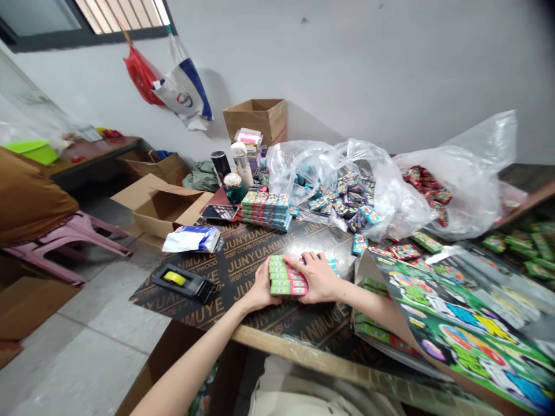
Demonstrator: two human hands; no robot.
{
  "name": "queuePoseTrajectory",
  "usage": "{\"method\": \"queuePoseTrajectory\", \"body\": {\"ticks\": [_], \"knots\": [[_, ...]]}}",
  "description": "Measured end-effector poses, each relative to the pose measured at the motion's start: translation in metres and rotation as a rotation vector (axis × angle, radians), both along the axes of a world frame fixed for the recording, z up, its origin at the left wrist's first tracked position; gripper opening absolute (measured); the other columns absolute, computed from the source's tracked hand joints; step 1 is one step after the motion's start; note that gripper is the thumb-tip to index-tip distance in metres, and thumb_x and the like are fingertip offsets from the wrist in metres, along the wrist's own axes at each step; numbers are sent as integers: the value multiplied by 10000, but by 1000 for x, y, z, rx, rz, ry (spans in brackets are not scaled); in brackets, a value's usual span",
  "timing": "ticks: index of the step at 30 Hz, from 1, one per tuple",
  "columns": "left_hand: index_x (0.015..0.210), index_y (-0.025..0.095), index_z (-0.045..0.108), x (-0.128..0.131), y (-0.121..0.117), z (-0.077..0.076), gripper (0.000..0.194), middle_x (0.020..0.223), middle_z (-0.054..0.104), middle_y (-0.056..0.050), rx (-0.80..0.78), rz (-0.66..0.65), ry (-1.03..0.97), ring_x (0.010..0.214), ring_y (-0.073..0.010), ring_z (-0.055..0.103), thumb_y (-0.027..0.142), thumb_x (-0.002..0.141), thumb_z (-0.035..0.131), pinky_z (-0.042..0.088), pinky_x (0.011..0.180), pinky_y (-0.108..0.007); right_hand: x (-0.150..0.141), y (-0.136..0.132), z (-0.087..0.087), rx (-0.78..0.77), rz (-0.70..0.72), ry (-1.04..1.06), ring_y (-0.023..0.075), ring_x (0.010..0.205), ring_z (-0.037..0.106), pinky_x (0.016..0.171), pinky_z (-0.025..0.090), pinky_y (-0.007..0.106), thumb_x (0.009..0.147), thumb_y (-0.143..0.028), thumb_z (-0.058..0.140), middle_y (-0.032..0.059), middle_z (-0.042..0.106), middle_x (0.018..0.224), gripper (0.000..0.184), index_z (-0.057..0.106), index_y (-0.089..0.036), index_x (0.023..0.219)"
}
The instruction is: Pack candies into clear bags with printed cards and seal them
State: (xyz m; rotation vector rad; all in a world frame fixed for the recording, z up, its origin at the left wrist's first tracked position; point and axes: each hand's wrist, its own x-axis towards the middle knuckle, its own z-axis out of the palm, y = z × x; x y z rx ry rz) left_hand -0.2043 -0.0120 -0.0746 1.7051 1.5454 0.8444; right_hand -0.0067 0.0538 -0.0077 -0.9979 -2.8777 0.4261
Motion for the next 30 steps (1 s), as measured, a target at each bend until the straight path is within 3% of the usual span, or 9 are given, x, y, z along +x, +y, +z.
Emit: {"method": "queuePoseTrajectory", "body": {"ticks": [5,8,11,13,16,19,22,25,30], "knots": [[1378,231,206,-24,-2,80,1122,1359,363,-92,-125,-248,-396,1256,-321,320,641,452,691,264,1034,-441,33,-20,43,-541,-58,382,253,983,509,835,388,380,555,-562,673,76,481,1176,1030,142,-277,1391],[1346,250,301,-22,14,101,929,1383,347,-56,-65,-255,-277,1288,-291,272,696,576,568,218,1063,-411,81,-40,77,-708,-48,458,215,901,571,816,414,358,699,-551,548,18,563,1090,807,189,-295,1375],[1273,253,420,30,37,95,651,1364,375,-58,22,-273,-13,1274,-268,297,562,712,540,202,1066,-409,132,-52,109,-408,-148,316,268,990,522,873,369,383,592,-562,640,38,517,1158,917,238,-286,1369],[1238,247,466,86,48,87,653,1338,402,-78,106,-462,94,1248,-287,328,547,671,592,211,1054,-429,161,-52,126,-96,-234,154,312,1053,453,912,318,411,526,-526,694,75,456,1194,997,235,-277,1376],[1316,243,353,172,53,77,967,1370,349,-109,292,-689,187,1252,-345,287,601,486,693,97,1060,-494,192,-41,138,320,-405,-5,329,1028,421,915,268,451,559,-475,673,110,436,1105,927,272,-266,1368],[1355,161,274,229,50,68,1172,1335,364,-199,294,-818,392,1223,-423,284,606,367,723,64,1018,-566,208,-27,135,487,-536,3,316,1007,413,895,269,442,597,-509,626,112,418,1080,910,241,-243,1377],[1370,148,221,240,43,62,1208,1253,425,-218,288,-817,552,1136,-433,371,575,358,724,178,960,-573,211,-18,121,470,-546,58,305,1020,396,886,278,415,597,-547,606,104,410,1107,958,171,-240,1393],[1362,143,234,219,33,66,1201,1174,470,-205,266,-779,601,1072,-423,414,546,345,729,289,895,-525,199,-15,106,427,-464,133,301,1036,387,910,259,405,551,-540,639,95,407,1126,983,193,-257,1381],[1348,151,271,181,3,77,1206,1170,462,-203,144,-720,648,1056,-439,416,533,307,747,327,864,-521,162,-18,96,396,-303,231,284,1014,409,940,228,412,533,-512,656,87,400,1112,960,241,-267,1364]]}}
